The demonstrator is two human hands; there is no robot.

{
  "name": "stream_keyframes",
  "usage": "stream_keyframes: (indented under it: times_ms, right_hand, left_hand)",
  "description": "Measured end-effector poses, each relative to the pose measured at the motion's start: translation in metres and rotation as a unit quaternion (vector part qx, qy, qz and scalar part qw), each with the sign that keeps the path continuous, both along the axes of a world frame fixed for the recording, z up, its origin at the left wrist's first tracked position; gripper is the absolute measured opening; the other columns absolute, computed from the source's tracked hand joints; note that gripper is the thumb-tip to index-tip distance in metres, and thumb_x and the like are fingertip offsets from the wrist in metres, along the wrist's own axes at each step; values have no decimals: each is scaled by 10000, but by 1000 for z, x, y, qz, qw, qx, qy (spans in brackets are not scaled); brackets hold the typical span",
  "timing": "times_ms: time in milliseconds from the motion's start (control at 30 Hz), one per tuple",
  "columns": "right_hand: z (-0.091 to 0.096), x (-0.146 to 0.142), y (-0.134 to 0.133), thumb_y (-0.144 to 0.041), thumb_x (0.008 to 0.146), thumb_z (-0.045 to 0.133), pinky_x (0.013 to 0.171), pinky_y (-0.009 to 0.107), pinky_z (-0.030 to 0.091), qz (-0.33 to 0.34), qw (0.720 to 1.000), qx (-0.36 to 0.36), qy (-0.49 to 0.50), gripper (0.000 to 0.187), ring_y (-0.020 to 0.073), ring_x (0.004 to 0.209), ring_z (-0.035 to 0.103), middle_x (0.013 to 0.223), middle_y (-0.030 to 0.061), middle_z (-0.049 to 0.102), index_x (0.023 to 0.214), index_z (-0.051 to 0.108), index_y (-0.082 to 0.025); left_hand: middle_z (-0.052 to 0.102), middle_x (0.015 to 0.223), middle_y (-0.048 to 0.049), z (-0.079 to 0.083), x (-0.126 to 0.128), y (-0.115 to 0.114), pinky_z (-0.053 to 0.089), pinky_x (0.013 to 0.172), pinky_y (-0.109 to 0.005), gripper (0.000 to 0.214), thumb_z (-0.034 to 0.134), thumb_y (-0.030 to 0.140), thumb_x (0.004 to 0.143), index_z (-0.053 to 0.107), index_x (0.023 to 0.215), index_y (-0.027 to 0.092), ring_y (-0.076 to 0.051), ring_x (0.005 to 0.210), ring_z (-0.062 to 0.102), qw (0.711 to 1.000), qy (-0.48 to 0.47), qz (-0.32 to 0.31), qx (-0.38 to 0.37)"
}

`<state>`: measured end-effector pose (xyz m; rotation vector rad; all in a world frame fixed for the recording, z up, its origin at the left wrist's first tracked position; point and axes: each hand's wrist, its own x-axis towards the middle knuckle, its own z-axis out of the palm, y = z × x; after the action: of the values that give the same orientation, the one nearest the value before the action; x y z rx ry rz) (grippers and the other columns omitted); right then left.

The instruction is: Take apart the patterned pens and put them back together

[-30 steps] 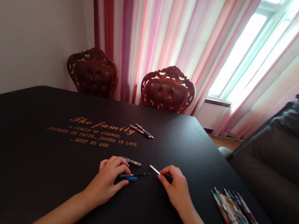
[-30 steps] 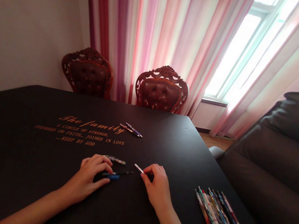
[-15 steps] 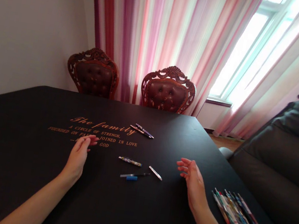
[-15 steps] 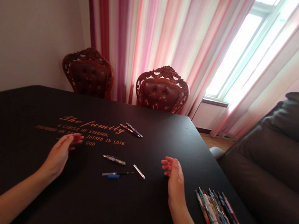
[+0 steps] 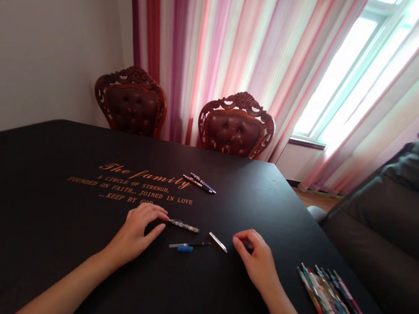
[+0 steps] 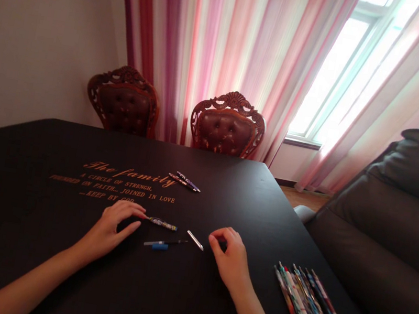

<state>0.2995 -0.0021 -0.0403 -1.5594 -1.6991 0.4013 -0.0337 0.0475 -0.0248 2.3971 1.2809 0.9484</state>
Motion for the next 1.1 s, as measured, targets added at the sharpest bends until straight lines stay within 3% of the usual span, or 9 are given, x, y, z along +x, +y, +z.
stream_keyframes:
  times_ms: [233, 500, 600, 700, 867, 1100]
  right_hand:
    - [2, -11, -4, -322, 771, 689, 794, 365, 431, 19, 994, 2, -105, 91, 225, 844, 575, 836, 23, 647, 755, 662, -236]
    - [0, -17, -5, -274, 754, 700, 765, 353, 428, 24, 992, -4, -125, 43, 228, 850, 558, 854, 26, 631, 744, 668, -245]
    - [-2, -16, -3, -261, 783, 655, 765, 353, 428, 19, 993, 1, -115, 68, 222, 828, 561, 830, 26, 634, 720, 662, -237]
    - [1, -15, -4, -274, 823, 605, 751, 341, 433, 5, 998, 4, -55, 95, 211, 800, 570, 797, 22, 640, 758, 651, -222]
    - [15, -25, -12, -336, 866, 576, 734, 310, 455, 38, 995, 10, 89, 149, 190, 769, 595, 793, 17, 654, 858, 657, -211]
    - [25, -45, -23, -270, 838, 636, 725, 304, 467, 99, 988, 21, 113, 71, 191, 768, 616, 797, 24, 657, 824, 664, -206]
  left_hand:
    - [596, 1234, -40, 8, 30, -29, 298, 961, -465, 204, 617, 263, 874, 640, 1070, 315, -269, 1198, 455, 993, 98, -64, 9]
    - [599, 1233, -29, 13, 39, -34, 273, 954, -466, 175, 640, 179, 850, 664, 978, 297, -270, 1191, 458, 991, 103, -81, -3]
    - [628, 1177, -25, 14, 39, -34, 280, 941, -455, 155, 632, 162, 851, 665, 939, 286, -263, 1156, 488, 995, 68, -75, -14]
    - [661, 1072, -28, 11, 38, -33, 327, 926, -415, 96, 612, 209, 873, 651, 941, 265, -242, 1071, 543, 996, -28, -69, -51]
    - [667, 929, -29, 6, 37, -31, 418, 807, -324, 136, 580, 332, 897, 641, 956, 225, -211, 897, 603, 964, -200, -44, -169]
    - [678, 918, -35, 7, 38, -33, 426, 803, -310, 156, 602, 333, 879, 681, 944, 217, -217, 904, 605, 954, -216, -53, -199]
